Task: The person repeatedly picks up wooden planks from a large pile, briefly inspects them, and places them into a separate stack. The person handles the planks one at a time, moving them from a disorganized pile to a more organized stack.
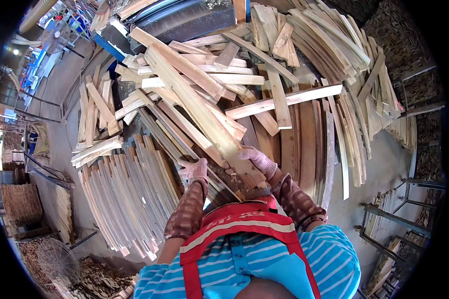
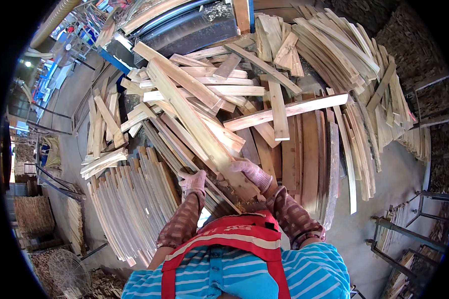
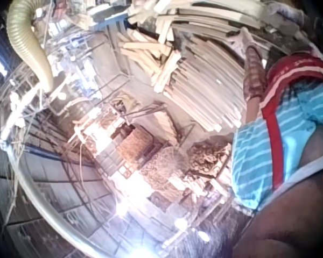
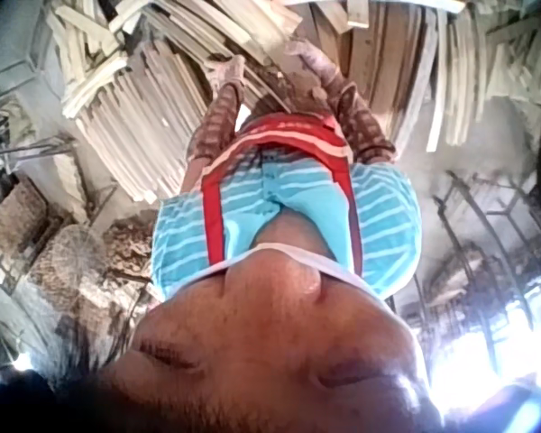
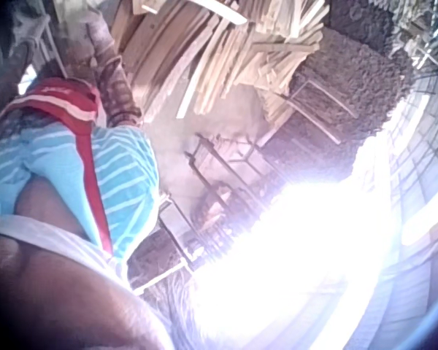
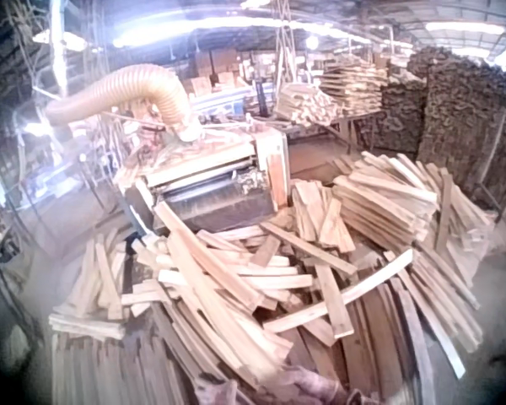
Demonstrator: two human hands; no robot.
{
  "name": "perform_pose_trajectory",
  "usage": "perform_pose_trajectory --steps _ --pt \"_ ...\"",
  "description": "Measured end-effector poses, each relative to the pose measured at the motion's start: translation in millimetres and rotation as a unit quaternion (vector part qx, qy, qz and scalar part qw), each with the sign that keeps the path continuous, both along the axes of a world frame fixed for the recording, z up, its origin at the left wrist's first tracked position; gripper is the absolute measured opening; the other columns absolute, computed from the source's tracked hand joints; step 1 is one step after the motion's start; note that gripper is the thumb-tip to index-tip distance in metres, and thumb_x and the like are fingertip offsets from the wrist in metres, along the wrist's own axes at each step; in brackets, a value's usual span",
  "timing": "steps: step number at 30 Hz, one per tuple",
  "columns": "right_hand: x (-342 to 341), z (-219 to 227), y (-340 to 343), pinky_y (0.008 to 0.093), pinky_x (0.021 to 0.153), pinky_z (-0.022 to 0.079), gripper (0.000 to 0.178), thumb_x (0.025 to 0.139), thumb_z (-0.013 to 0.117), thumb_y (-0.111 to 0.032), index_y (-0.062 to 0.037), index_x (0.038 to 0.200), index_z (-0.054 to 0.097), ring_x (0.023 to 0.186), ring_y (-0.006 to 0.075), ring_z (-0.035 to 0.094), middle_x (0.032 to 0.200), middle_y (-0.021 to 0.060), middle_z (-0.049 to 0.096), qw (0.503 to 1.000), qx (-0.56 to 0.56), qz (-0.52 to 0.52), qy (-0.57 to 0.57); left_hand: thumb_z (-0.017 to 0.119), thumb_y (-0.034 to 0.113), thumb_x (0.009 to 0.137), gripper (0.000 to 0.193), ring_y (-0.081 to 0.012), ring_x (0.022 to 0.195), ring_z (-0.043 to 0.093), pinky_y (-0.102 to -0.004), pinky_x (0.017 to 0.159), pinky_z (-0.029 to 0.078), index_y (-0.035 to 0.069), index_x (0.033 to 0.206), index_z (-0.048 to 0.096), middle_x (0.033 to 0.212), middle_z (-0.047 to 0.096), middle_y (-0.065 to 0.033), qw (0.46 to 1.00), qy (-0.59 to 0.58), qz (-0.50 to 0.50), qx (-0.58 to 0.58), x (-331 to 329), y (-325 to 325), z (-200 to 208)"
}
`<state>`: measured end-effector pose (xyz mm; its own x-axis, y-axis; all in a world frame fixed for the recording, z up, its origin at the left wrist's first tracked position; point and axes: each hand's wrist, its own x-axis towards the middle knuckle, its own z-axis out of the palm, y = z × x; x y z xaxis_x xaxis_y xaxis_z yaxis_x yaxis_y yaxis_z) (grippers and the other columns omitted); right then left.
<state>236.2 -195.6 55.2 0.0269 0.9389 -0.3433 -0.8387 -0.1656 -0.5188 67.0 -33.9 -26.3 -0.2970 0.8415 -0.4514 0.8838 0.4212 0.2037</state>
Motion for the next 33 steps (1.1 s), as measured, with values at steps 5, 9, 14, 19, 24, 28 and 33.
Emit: perform_pose_trajectory --steps 5,9,14,19,24,28,33 --pt "-1 -1 -27 0.0355 0.087 0.058 0.063 0.086 0.074 -0.025 0.0057 0.138 0.054 0.1 0.0219 0.068 0.112 0.0139 0.069 0.996 -0.016 -0.003 -0.088 0.076 0.044 0.069 0.114 -0.046 0.138 0.041 -0.0691 0.105 0.033 0.013 0.159 0.012 0.15 0.033 -0.028 1.0 0.008 -0.01 0.007 1 -1 2" --pt "-6 32 -60 0.0375 0.097 0.053 0.071 0.082 0.077 -0.022 0.0061 0.142 0.052 0.109 0.0225 0.065 0.118 0.0128 0.067 0.971 -0.044 -0.07 -0.225 0.08 0.035 0.063 0.112 -0.0455 0.126 0.044 -0.0604 0.101 0.04 0.014 0.155 0.021 0.134 0.038 -0.0257 0.998 0.001 -0.004 0.059 -3 -1 -11" --pt "-3 30 -100 0.0355 0.107 0.046 0.08 0.075 0.08 -0.012 0.0004 0.148 0.048 0.125 0.0251 0.056 0.132 0.0136 0.059 0.766 -0.122 -0.254 -0.578 0.079 0.03 0.065 0.107 -0.0426 0.12 0.05 -0.0547 0.098 0.046 0.016 0.156 0.024 0.128 0.044 -0.0247 0.994 0.017 -0.022 0.109 -6 -29 -17" --pt "16 29 -139 0.0479 0.101 0.048 0.083 0.072 0.081 -0.018 -0.0046 0.146 0.046 0.12 0.0409 0.055 0.137 0.0217 0.052 0.523 -0.305 -0.277 -0.746 0.077 0.033 0.066 0.107 -0.0451 0.116 0.053 -0.0545 0.097 0.048 0.016 0.157 0.023 0.129 0.043 -0.0257 0.994 -0.009 -0.071 0.081 -13 -69 -18" --pt "34 15 -159 0.0525 0.101 0.047 0.082 0.073 0.079 -0.029 -0.0104 0.146 0.046 0.12 0.0433 0.054 0.139 0.0203 0.052 0.413 -0.432 -0.223 -0.77 0.079 0.029 0.068 0.114 -0.0443 0.119 0.05 -0.0568 0.098 0.047 0.012 0.159 0.012 0.137 0.036 -0.025 0.996 0.04 -0.046 0.061 1 -70 -24" --pt "32 4 -171 0.0529 0.101 0.047 0.085 0.071 0.081 -0.03 -0.0091 0.146 0.046 0.123 0.0441 0.054 0.14 0.0222 0.051 0.423 -0.462 -0.219 -0.748 0.08 0.038 0.072 0.117 -0.0448 0.135 0.042 -0.056 0.107 0.042 0.013 0.162 0.009 0.153 0.025 -0.0262 0.996 0.066 -0.053 0.016 12 -69 -6" --pt "28 -2 -176 0.0531 0.102 0.046 0.083 0.074 0.081 -0.029 -0.0071 0.145 0.046 0.123 0.0445 0.053 0.14 0.0223 0.051 0.416 -0.457 -0.236 -0.75 0.081 0.052 0.07 0.123 -0.0488 0.147 0.026 -0.0569 0.114 0.035 0.01 0.161 0.01 0.161 0.012 -0.0353 0.996 0.008 -0.082 0.03 0 -67 -11"
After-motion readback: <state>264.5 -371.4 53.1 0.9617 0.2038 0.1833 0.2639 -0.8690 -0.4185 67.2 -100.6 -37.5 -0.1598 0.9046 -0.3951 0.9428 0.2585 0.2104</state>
